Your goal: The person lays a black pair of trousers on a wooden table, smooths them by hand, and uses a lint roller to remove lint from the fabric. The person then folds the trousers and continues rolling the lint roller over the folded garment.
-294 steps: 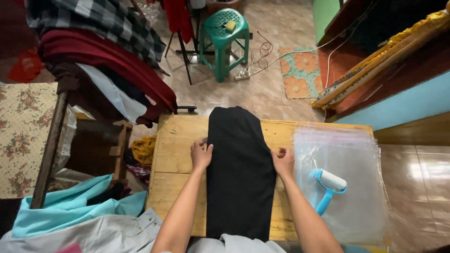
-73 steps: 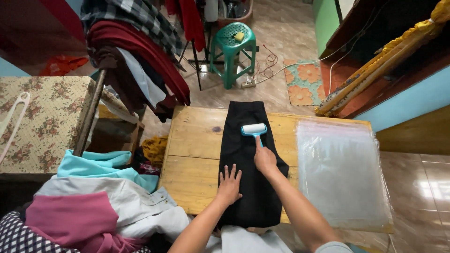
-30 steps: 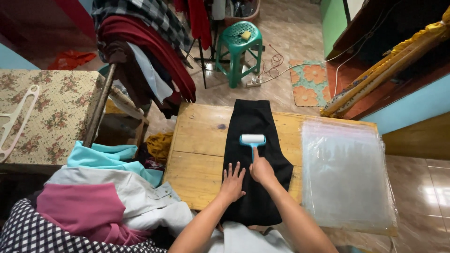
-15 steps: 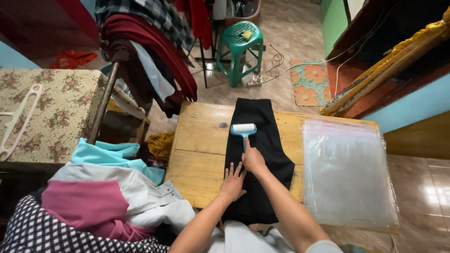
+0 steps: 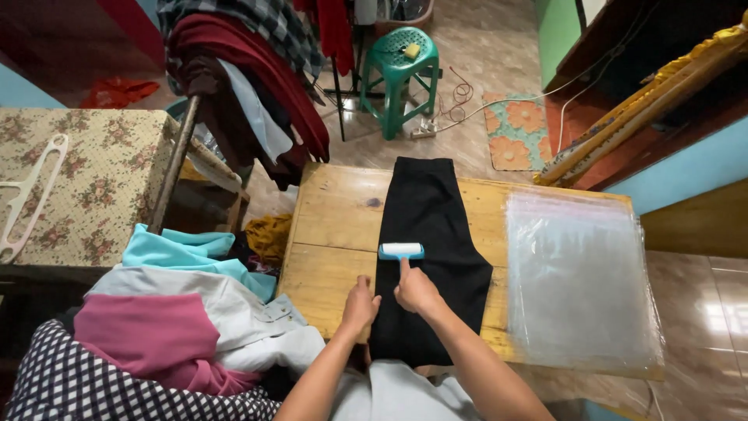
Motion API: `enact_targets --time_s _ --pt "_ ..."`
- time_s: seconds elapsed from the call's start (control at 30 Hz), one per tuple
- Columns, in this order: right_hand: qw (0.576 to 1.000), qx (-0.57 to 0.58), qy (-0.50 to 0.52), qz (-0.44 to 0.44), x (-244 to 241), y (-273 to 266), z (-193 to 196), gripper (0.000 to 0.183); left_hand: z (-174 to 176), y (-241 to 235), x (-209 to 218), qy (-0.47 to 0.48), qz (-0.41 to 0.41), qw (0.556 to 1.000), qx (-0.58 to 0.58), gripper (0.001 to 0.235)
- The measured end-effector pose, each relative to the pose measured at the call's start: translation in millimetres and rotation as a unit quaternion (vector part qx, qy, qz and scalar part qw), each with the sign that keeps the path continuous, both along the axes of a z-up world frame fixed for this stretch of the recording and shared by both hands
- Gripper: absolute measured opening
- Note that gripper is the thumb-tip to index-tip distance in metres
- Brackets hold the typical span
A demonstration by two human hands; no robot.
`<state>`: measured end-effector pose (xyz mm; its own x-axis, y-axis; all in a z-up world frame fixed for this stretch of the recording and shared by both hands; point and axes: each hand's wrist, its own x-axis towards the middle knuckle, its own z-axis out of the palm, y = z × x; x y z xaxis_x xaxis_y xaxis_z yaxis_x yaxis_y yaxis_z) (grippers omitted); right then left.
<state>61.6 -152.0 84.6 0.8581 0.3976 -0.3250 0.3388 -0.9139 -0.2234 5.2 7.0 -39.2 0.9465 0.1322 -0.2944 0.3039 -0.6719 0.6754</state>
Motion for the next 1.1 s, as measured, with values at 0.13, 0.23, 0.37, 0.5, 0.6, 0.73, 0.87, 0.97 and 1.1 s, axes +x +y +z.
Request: enact_targets --time_s 0.13,0.23,0.37,0.5,0.6,0.73,0.87,0.97,1.1 --pt "0.996 0.077 0.011 -0.052 17 9 35 0.069 -45 8 11 0.034 0.047 0.998 -0.024 0.032" --pt "0.994 0.086 0.033 -0.057 11 13 48 0.071 -61 13 19 0.054 0.059 0.997 -0.007 0.022" --pt "0.997 0.056 0.037 -0.033 -11 10 33 0.072 -59 16 18 0.049 0.052 0.997 -0.026 0.020" --pt "0.997 0.018 0.068 0.006 -45 -1 14 0.078 -39 19 15 0.051 0.034 0.997 -0.055 0.021" --pt "0.996 0.028 0.089 -0.002 -56 -4 20 0.077 -30 16 13 0.049 0.045 0.996 -0.054 0.020" --pt "0.998 0.023 0.049 -0.019 -36 4 35 0.073 -27 15 11 0.037 0.033 0.997 -0.053 0.019" --pt "0.994 0.068 0.060 -0.068 -18 0 59 0.071 -39 14 13 0.021 0.034 0.999 -0.026 0.018" --pt "0.996 0.053 0.049 -0.057 -26 -8 50 0.071 -5 3 2 -0.026 0.007 0.999 0.022 0.021" --pt "0.999 -0.041 0.024 -0.004 -48 -21 8 0.077 36 -25 -15 -0.069 -0.083 0.993 0.053 0.027"
